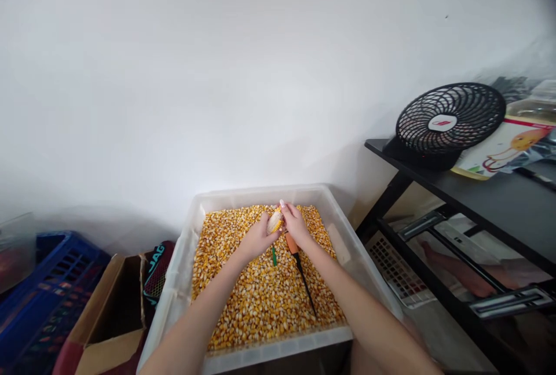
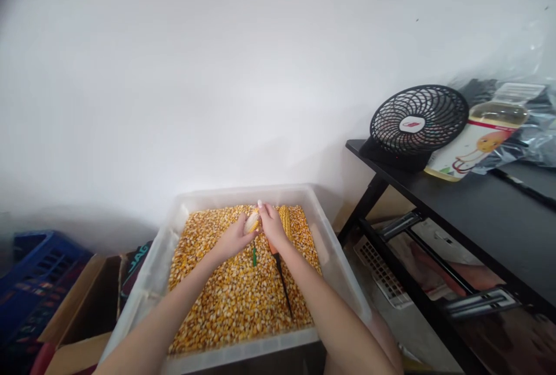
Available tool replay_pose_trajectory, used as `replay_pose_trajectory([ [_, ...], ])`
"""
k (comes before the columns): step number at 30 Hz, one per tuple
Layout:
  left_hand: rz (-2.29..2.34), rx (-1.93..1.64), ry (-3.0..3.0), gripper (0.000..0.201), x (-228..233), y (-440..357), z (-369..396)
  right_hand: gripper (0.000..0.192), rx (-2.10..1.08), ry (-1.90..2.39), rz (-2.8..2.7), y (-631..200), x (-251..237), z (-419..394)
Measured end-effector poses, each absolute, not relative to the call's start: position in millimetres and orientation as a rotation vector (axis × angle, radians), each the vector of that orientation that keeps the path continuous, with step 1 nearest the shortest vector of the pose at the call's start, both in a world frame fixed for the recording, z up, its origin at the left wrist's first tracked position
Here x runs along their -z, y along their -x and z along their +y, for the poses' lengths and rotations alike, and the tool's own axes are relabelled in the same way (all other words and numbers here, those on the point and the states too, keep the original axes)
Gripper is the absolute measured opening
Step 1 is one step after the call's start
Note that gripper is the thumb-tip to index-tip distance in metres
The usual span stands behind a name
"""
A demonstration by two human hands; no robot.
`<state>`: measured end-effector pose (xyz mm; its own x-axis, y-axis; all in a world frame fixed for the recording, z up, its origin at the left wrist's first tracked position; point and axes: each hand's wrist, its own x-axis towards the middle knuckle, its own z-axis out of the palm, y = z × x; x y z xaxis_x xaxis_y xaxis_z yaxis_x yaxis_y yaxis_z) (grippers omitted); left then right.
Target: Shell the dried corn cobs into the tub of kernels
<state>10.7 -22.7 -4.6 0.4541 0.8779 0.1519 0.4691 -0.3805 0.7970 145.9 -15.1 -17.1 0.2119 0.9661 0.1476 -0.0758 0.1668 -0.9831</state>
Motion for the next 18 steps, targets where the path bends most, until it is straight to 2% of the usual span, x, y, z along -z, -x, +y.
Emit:
replay_pose_trajectory([
  [5,1.073,-0.804,-1.953,0.032,3.3,-11.0,-23.3,0.041,-1.148,1.035,-0.929,-146.0,7.6,-18.3],
  [10,1.219,-0.801,-2.087,0.032,6.4,-9.6,-22.9,0.042,-1.209,1.110,-0.916,-147.7,1.3,-18.8],
  [18,1.135,-0.819,-2.028,0.032,12.7,-9.7,-23.1,0.031,-1.241,1.005,-0.923,-147.1,8.1,-21.4],
])
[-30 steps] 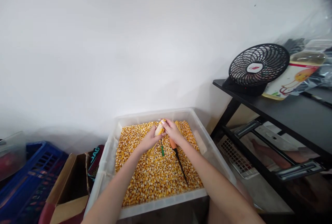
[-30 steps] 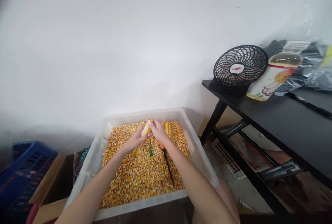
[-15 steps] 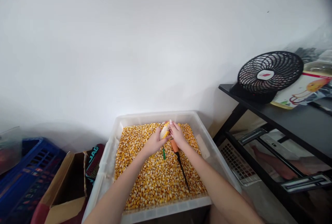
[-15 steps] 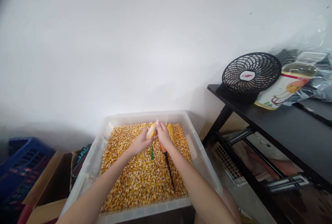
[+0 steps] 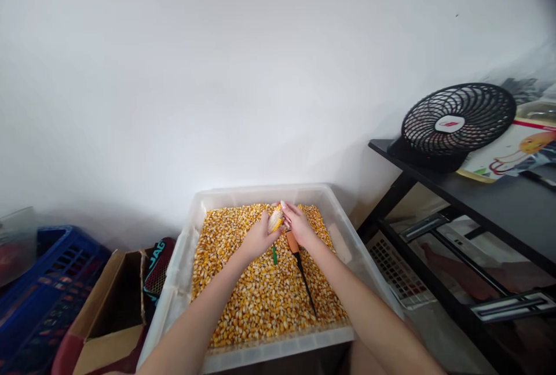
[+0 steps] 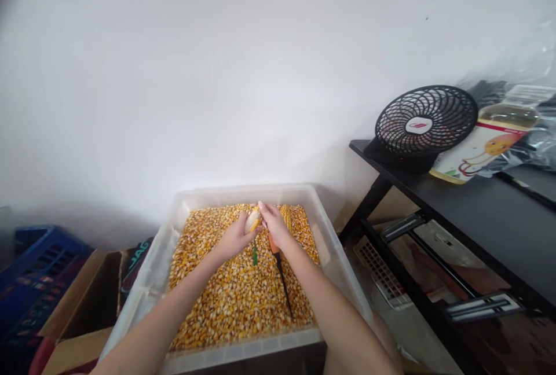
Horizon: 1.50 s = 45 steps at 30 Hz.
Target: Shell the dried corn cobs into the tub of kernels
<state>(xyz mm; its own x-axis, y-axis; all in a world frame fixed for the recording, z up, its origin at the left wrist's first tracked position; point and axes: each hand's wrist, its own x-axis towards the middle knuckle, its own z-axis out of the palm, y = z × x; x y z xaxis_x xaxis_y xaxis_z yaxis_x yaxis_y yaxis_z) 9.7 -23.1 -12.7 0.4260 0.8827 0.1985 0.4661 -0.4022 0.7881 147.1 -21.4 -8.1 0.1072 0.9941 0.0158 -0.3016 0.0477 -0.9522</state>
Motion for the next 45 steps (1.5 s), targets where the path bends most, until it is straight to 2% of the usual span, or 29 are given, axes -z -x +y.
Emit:
replay_pose_trajectory([
  [8,1.139,-0.807,-2.022,0.035,5.3,-10.4,-19.9,0.031,-1.395,0.842,-0.795,-147.9,-1.1,-20.4],
  [26,1.043,-0.861,-2.019,0.040,2.4,-17.7,-28.0,0.027,-1.319,0.815,-0.886,-156.4,-9.4,-26.3],
  [35,0.828,-0.978,-1.790,0.039,2.3,-18.5,-30.5,0.023,-1.372,0.794,-0.958,-156.9,-7.6,-26.2],
  [40,0.756,-1.001,-1.672,0.040,-4.2,-19.6,-30.5,0.028,-1.402,0.753,-0.949,-156.5,-12.0,-29.3],
  [43,0.697,-0.984,-1.375,0.037,-8.0,-20.5,-31.1,0.033,-1.433,0.741,-0.971,-156.4,-17.5,-32.3],
  [45,0.689,-0.896,-1.128,0.043,-8.5,-21.1,-30.8,0.032,-1.438,0.778,-0.991,-154.1,-17.1,-33.1],
])
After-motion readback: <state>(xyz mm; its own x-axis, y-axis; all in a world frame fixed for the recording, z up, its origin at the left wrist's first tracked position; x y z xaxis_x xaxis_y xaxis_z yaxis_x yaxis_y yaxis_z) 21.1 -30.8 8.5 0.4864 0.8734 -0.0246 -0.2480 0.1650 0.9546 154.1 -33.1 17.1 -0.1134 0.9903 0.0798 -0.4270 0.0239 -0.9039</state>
